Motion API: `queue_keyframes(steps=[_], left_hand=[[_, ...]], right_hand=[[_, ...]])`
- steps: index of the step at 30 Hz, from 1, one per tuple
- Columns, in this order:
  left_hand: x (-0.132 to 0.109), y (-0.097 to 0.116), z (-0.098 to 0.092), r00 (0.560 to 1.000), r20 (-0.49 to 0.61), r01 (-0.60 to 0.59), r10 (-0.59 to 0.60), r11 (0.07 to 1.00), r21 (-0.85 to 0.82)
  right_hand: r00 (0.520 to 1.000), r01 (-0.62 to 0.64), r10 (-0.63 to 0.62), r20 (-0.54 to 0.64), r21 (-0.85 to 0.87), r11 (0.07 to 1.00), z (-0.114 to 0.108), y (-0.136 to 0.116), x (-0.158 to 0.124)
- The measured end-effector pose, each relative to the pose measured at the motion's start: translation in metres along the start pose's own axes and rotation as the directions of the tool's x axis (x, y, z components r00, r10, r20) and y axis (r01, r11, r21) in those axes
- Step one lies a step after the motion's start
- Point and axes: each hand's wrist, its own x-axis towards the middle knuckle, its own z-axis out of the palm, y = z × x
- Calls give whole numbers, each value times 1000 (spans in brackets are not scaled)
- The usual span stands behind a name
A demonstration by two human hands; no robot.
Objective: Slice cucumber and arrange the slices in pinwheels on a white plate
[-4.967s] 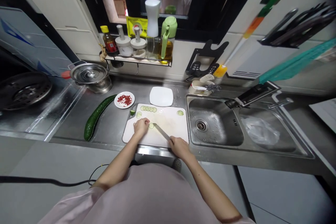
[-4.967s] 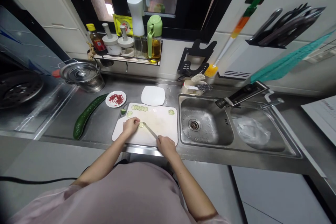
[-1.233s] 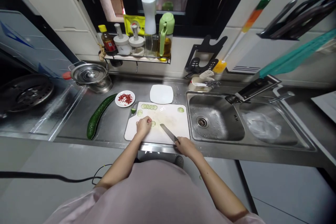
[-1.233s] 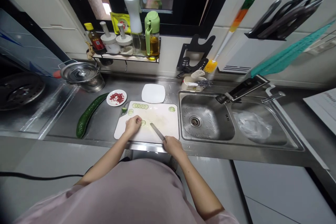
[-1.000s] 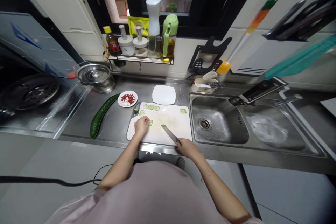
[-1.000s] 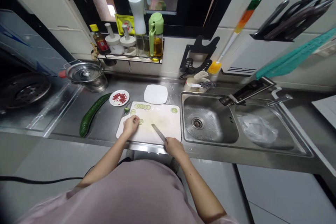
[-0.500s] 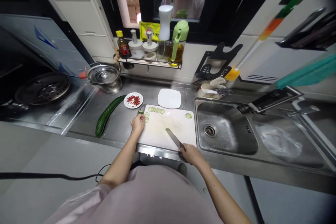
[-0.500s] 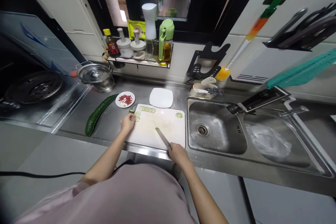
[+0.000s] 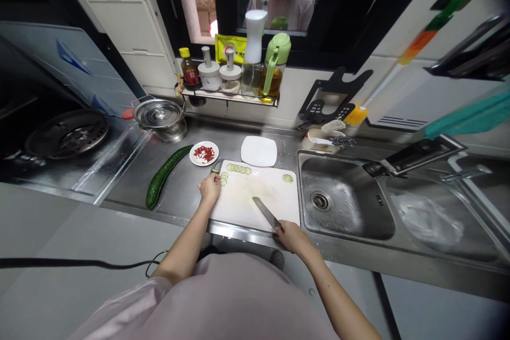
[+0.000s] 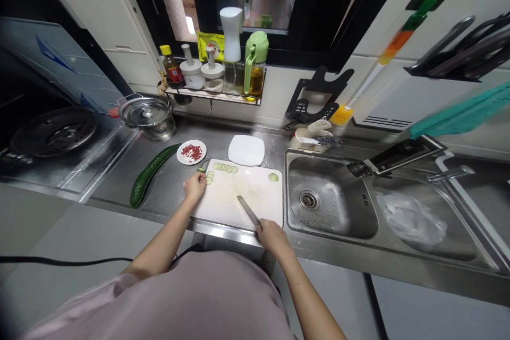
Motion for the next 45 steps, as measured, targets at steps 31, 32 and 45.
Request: queue_keyframes(steps=[31, 32, 45], left_hand=[[17, 101, 44, 944, 179, -307, 279, 938, 161], [18, 102, 45, 940, 187, -316, 285, 934, 168], [13, 99, 34, 963, 191, -183, 188, 982, -43]], right_hand=[[994, -80, 84, -75, 59, 995, -15, 14, -7], [994, -82, 86, -71, 61, 995, -15, 14, -8], [989, -96, 107, -103, 109, 989, -3, 21, -9]])
